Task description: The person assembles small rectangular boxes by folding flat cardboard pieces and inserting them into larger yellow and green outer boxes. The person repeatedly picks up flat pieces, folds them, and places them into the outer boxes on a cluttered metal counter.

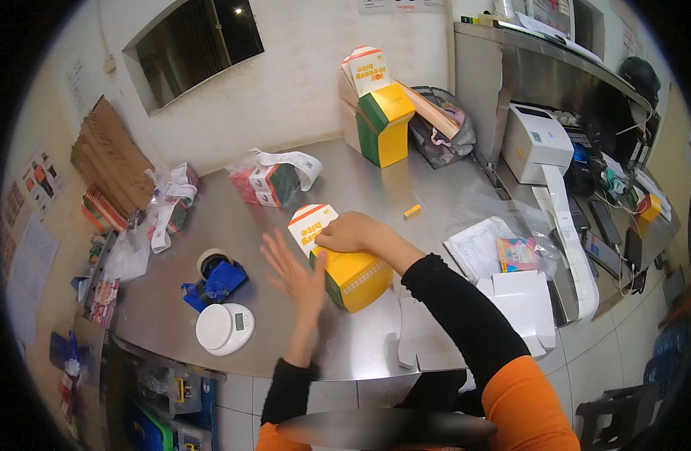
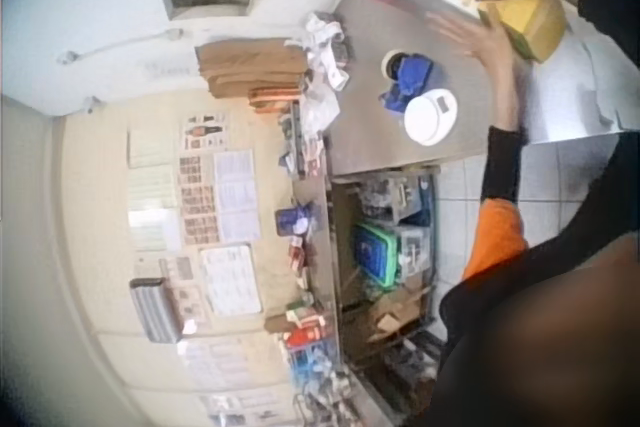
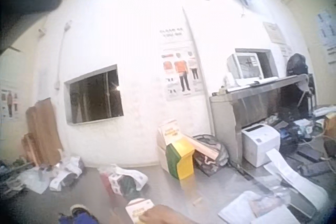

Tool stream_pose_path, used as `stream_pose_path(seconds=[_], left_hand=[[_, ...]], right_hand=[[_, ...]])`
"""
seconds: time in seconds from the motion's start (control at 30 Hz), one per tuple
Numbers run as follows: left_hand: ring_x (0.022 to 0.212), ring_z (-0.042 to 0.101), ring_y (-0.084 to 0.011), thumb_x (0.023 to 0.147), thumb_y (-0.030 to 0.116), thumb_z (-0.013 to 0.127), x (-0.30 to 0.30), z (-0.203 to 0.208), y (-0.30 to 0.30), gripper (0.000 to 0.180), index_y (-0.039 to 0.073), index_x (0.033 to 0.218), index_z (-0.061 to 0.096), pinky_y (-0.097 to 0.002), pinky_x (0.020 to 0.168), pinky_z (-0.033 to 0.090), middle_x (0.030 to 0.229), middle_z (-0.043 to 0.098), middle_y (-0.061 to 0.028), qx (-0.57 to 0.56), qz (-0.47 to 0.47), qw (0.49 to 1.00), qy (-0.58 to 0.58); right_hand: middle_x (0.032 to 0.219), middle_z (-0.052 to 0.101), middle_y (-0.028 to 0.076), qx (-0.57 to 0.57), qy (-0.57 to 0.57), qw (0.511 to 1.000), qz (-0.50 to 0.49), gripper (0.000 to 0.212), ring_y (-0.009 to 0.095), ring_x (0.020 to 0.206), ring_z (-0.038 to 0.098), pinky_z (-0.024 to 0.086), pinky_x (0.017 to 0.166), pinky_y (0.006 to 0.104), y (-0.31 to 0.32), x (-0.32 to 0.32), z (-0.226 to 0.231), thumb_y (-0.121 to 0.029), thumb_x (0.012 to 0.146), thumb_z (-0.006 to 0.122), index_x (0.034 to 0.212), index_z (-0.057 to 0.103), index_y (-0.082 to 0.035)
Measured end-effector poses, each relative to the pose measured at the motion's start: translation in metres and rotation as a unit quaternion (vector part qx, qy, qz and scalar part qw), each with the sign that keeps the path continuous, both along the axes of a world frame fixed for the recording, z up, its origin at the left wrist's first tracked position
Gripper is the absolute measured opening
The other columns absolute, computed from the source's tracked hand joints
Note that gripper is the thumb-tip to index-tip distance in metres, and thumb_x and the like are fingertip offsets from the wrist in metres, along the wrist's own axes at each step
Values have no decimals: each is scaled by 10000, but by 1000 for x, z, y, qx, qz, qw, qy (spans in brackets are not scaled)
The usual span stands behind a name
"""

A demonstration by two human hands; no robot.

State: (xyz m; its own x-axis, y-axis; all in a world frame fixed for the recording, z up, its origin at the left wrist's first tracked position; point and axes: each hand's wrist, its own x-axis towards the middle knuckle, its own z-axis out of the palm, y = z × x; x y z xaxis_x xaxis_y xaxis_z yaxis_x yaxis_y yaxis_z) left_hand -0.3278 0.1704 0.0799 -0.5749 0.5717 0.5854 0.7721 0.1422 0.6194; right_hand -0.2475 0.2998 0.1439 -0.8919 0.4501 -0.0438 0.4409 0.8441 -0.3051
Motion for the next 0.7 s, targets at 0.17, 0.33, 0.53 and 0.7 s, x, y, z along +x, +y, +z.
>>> stream_pose_path(seconds=[0.17, 0.33, 0.53, 0.7], left_hand=[[1391, 229, -235, 949, 587, 228, -72, 37, 40, 707, 109, 1469, 218, -467, 1132, 31, 1502, 261, -107, -219, -456, 807, -306], [1389, 225, -222, 913, 651, 262, -70, 19, 36, 770, 107, 1458, 258, -369, 1141, 64, 1501, 266, -76, -237, -357, 856, -291], [1381, 216, -215, 860, 574, 510, -72, 29, 37, 846, -20, 1420, 289, -290, 1121, 98, 1498, 260, -123, -341, -367, 817, -287], [1380, 245, -228, 866, 500, 544, -64, 41, 34, 778, -22, 1402, 331, -278, 1113, 110, 1462, 329, -155, -309, -389, 836, -231]], right_hand=[[1108, 624, 182, -14, 69, 997, -33, 614, 351, 1032, 586, 441, 903, 429, -6, 5, 0, -548, 848, 358, 1012, 680, -52], [776, 612, 145, 252, 491, 834, 15, 290, 334, 766, 604, 472, 777, 441, -25, 27, 4, -295, 847, 550, 1031, 605, -77], [1032, 587, 111, -182, 23, 983, 7, 331, 287, 893, 589, 465, 783, 417, -108, 176, -6, -321, 796, 653, 1055, 571, -132], [981, 589, 98, -160, 37, 986, 10, 416, 284, 908, 590, 460, 801, 389, -138, 233, -39, -388, 761, 705, 1086, 579, -161]])
